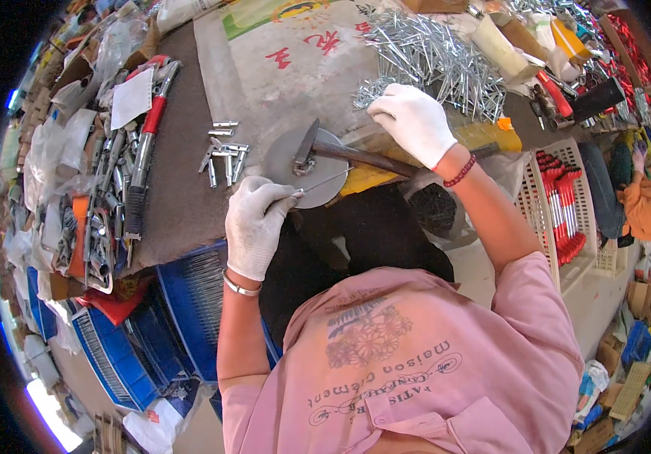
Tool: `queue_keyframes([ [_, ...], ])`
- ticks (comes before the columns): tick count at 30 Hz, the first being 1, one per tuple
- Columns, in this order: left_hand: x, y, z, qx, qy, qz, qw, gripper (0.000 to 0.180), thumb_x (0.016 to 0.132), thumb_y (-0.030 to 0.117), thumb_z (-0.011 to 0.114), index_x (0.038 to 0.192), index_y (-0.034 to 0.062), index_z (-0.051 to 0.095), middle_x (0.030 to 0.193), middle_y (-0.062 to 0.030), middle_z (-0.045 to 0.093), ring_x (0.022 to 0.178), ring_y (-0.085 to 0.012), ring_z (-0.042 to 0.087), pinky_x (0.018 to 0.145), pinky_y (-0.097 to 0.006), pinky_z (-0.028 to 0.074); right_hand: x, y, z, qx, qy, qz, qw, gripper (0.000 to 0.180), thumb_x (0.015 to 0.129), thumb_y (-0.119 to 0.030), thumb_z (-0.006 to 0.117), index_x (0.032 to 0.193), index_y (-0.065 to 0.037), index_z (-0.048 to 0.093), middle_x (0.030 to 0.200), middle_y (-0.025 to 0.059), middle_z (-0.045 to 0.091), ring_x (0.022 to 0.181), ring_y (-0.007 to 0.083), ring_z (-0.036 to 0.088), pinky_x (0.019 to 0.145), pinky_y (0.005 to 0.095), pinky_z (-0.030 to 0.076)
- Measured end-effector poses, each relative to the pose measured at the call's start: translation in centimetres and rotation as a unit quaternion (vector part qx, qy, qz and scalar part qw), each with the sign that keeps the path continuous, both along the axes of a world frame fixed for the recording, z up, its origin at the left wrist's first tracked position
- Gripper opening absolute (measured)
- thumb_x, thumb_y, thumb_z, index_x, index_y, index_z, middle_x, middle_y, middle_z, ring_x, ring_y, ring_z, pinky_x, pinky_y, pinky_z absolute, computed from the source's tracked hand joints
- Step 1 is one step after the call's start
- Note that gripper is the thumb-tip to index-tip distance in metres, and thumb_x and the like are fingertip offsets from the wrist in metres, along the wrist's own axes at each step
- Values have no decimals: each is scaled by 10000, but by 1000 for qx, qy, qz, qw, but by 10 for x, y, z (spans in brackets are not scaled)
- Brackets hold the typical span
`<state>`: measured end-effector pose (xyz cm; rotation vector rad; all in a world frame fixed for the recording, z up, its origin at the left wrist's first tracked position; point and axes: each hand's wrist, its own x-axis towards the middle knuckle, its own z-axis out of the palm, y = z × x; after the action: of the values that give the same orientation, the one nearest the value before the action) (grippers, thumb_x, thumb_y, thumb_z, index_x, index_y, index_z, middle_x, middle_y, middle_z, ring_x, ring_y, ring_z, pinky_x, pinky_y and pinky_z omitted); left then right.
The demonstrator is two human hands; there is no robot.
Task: Assembling metal brackets by inserting pins and securing them with a hammer.
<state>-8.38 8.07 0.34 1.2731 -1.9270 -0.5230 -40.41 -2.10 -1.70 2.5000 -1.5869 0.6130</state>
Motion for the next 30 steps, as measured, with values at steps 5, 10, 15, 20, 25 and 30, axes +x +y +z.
queue_keyframes([
  [5, 1, 1, -2, 16, 12, 5, 1000, 117, 807, 54, 842, 907, 70, 782, 888, -103, 689, 844, -298, 687, 755, -390, 534, 4, -8, 10, 52, 13, 19, 998, 77, 897, -191, 741, 920, -118, 744, 958, 69, 675, 956, 302, 690, 825, 409, 566],
  [10, 2, 0, -6, 21, 4, 2, 1000, 111, 814, 56, 837, 904, 80, 778, 877, -98, 679, 853, -298, 685, 754, -392, 535, 3, -15, 23, 194, -55, 14, 979, 124, 887, -146, 737, 963, -49, 725, 990, 119, 691, 933, 281, 712, 859, 399, 564],
  [15, 5, 0, -8, 20, 1, 4, 1000, 114, 812, 73, 844, 902, 82, 776, 882, -99, 680, 861, -299, 682, 759, -389, 535, 11, -18, 38, 234, -34, 26, 971, 145, 880, -154, 747, 967, -40, 732, 974, 124, 704, 925, 282, 717, 858, 400, 566],
  [20, 1, 0, -1, 17, -16, 5, 1000, 98, 818, 103, 827, 897, 81, 773, 892, -93, 681, 882, -304, 679, 773, -397, 537, 42, 17, 46, 159, -114, 105, 975, 124, 857, -113, 770, 922, -30, 706, 958, 120, 684, 864, 266, 706, 800, 364, 571],
  [25, 3, 1, -9, 26, -9, 17, 999, 114, 796, 84, 820, 896, 87, 766, 917, -94, 674, 894, -321, 681, 785, -411, 547, 100, 58, 28, 105, -187, 180, 960, 116, 825, -89, 786, 876, -82, 682, 910, 80, 656, 822, 283, 688, 738, 381, 562],
  [30, 4, 2, -10, -10, -23, 30, 999, 145, 780, 103, 842, 901, 97, 761, 918, -87, 680, 875, -324, 690, 775, -408, 554, 112, 59, 24, 135, -181, 181, 957, 108, 833, -120, 782, 862, -96, 681, 901, 79, 656, 857, 304, 684, 752, 405, 559],
])
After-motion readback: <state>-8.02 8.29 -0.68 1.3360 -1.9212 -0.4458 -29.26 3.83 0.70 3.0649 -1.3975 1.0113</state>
